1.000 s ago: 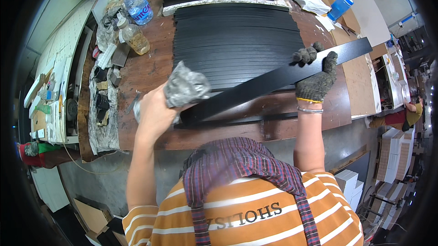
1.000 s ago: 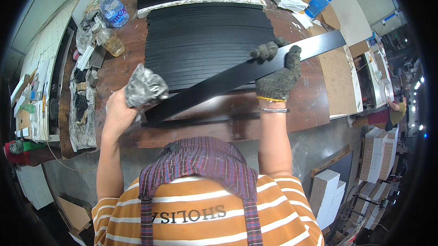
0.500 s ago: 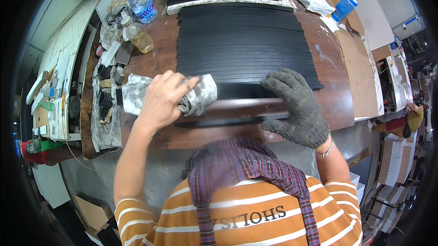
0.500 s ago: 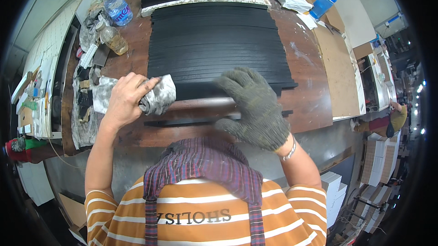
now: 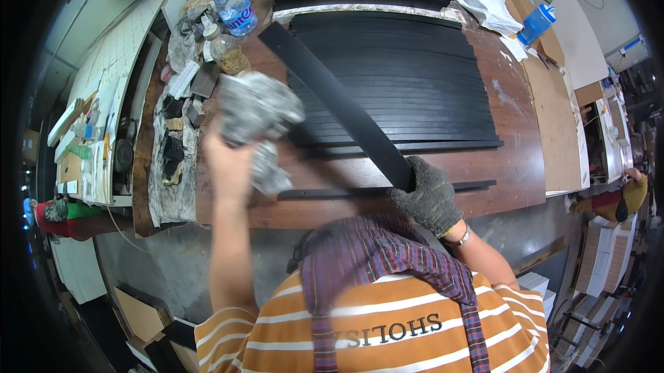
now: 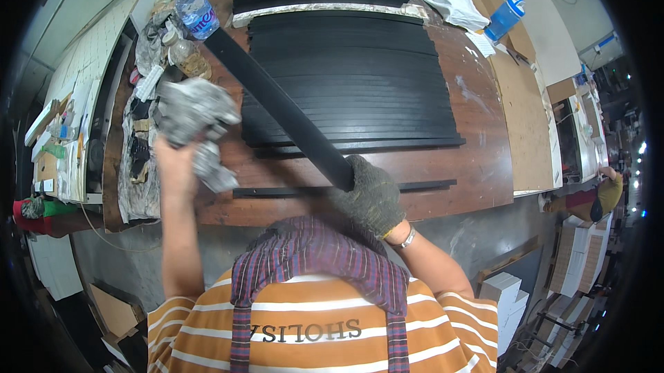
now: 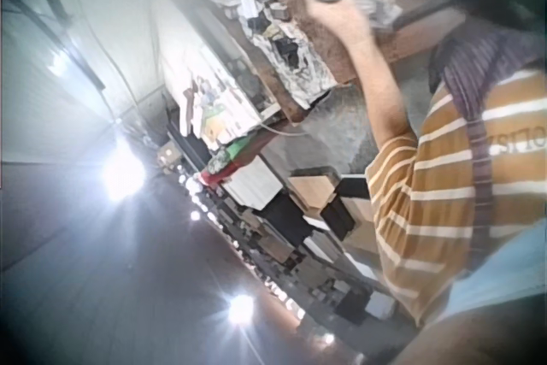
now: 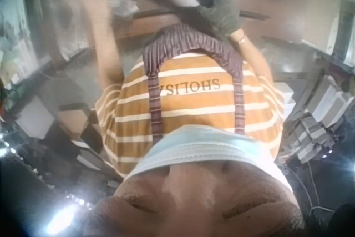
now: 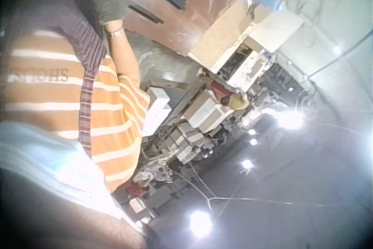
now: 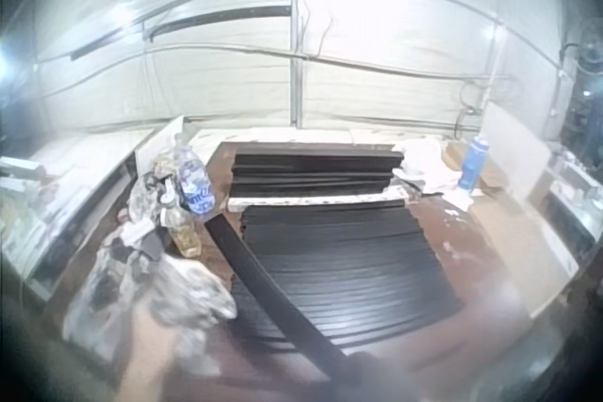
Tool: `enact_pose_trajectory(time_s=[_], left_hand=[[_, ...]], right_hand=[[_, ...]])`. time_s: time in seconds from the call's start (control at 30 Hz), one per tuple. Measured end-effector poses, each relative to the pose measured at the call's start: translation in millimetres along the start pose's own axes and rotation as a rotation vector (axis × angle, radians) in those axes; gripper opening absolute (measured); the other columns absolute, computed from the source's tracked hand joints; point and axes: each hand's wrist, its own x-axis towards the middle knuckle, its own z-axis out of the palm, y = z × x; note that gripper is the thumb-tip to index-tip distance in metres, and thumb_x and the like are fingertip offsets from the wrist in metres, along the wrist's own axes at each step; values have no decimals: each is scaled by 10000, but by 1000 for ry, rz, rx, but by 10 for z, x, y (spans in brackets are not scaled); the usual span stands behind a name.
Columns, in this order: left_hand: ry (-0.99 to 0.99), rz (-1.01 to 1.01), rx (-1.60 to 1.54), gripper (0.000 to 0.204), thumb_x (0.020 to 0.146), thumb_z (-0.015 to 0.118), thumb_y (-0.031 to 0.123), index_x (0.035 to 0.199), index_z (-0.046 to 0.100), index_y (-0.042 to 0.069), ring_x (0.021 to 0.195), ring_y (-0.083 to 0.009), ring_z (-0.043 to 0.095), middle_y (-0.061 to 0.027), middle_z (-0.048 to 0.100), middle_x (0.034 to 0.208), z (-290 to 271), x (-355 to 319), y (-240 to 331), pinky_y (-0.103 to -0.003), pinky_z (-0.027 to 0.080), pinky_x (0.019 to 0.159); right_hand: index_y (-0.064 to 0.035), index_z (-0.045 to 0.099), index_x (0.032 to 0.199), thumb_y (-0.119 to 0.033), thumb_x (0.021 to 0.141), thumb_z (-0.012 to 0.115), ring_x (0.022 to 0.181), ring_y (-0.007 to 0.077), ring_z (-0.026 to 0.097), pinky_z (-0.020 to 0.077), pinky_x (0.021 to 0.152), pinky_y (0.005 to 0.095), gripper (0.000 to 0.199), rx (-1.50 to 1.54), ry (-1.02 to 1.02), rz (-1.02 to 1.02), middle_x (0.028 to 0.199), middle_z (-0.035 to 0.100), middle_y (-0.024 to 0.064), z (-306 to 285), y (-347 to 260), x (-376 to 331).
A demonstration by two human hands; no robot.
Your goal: The person wipes long black planks with a cloth and a sponge on a wooden workbench. They handle each plank one at a time, wiping both sides and stacking them after cleaning.
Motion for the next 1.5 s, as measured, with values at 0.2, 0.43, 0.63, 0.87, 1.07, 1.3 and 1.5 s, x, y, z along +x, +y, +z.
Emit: enact_pose_trajectory(time_s=[0.2,0.43,0.63,0.87,1.07,1.3,1.5], left_hand=[[-393,-366,-358,444,771,846,49,1172,658,9,1041,-198,669,-96,715,1099,907,-798,-648,-357,524,949],[-202,-210,-631,237,916,678,6,1150,646,-12,924,-234,717,-116,714,1059,568,-9,-746,-378,600,825],[-21,-128,-628,269,945,669,72,1201,616,11,920,-236,709,-108,691,1088,317,524,-236,-380,613,783],[-189,-195,-210,243,907,744,129,1098,681,-7,969,-158,659,-65,712,1067,808,-568,-612,-316,515,907],[-205,131,-118,248,931,719,117,1145,679,0,932,-142,678,-60,717,1041,563,-267,-833,-310,540,879],[50,-94,-338,332,949,690,179,1208,603,-10,971,-206,682,-106,667,1141,163,541,-128,-371,593,851],[-190,-228,-239,430,869,795,210,1204,582,46,1105,-201,600,-58,628,1156,671,-443,-649,-418,461,1052]], right_hand=[[-66,646,1149,-353,753,790,844,390,693,545,733,475,510,100,-27,20,909,706,193,252,-176,-115],[-75,629,1140,-384,717,811,860,391,698,546,763,484,554,-3,-100,77,909,707,182,249,-250,-207],[-69,649,1119,-370,694,813,848,388,696,549,764,469,546,45,-181,126,894,705,187,274,-295,-211],[-19,658,1014,-387,707,820,770,371,712,561,696,446,506,14,-87,-3,830,703,191,269,-176,-135],[-24,642,1047,-432,705,829,827,364,709,560,721,456,564,84,-36,-126,869,702,195,278,-112,-124],[-10,667,1068,-377,667,830,792,390,683,547,705,441,568,127,-192,-63,876,688,203,276,-134,-226],[14,671,1015,-367,664,833,750,345,699,545,675,412,543,152,-180,-6,803,682,200,283,-103,-84]])
